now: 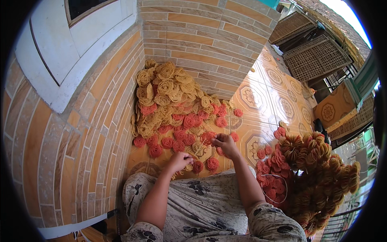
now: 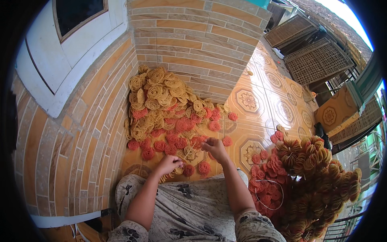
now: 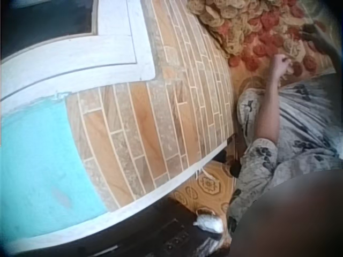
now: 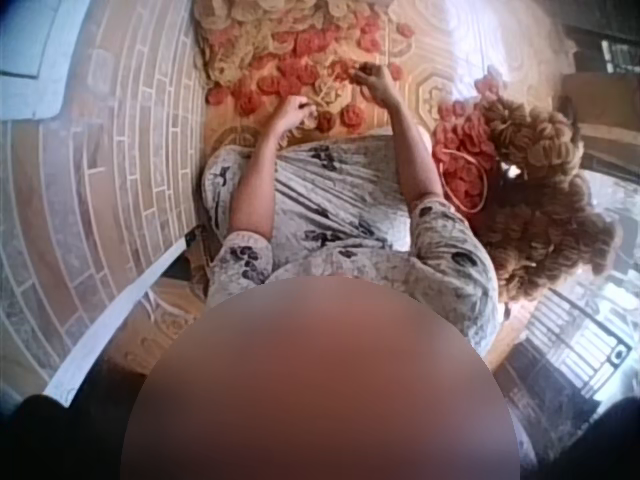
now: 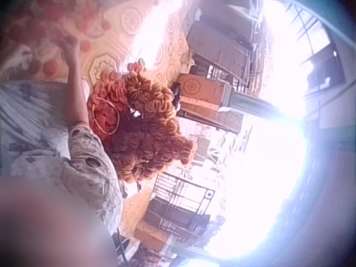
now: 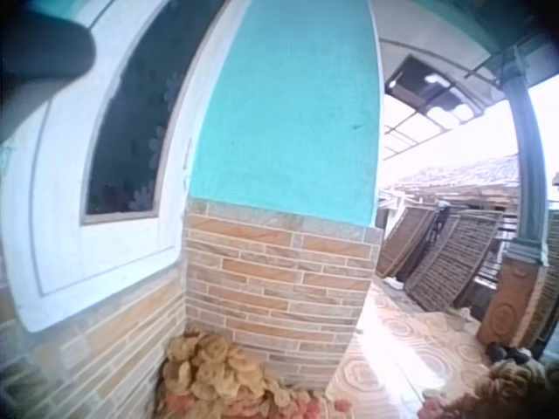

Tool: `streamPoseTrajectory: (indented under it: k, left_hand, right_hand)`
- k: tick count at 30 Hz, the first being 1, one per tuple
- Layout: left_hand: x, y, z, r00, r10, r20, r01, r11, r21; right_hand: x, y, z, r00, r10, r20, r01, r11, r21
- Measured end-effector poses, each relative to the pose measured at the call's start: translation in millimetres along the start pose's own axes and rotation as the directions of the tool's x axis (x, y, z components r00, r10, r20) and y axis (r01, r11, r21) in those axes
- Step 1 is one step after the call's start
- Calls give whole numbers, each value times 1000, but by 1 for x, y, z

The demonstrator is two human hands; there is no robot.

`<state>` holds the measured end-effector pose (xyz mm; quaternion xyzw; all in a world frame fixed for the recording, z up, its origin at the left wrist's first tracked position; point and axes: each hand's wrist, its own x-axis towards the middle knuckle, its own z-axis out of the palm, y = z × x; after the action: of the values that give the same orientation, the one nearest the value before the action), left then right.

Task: The person sits on the floor and assembles decorative items by threading yellow and red coiled pieces onto thin sticks. They pick up coils from piles on the floor, slide them onto sticks, and place the assembled items back into a pile.

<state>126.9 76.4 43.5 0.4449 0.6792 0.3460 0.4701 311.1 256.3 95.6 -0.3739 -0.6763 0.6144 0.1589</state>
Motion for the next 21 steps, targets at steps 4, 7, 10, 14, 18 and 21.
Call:
streamPoseTrajectory:
  k: [4, 7, 10, 14, 18, 21]
  left_hand:
    - [-6, 16, -6, 996, -66, 56, 66, 998, 10]
    - [-10, 24, -9, 994, -69, 88, 73, 997, -39]
    - [-10, 22, -8, 995, -58, 87, 63, 997, -51]
    - [-5, 12, -5, 997, -5, 81, 19, 985, -172]
    - [-3, 10, -12, 999, -52, 10, 53, 986, -157]
    - [-6, 11, -20, 997, -32, -70, 17, 978, -208]
  right_hand:
    - [-2, -5, -2, 1000, -20, 2, 20, 998, -55]
    - [-4, -6, 0, 999, -32, -3, 31, 997, -68]
    - [-4, -8, 1, 1000, -29, -7, 28, 998, -48]
    - [-5, -5, 3, 993, 21, 114, -8, 994, -114]
    - [-12, 12, 24, 881, 60, 470, 207, 844, -496]
    - [-22, 33, 51, 864, -172, 473, 490, 503, -712]
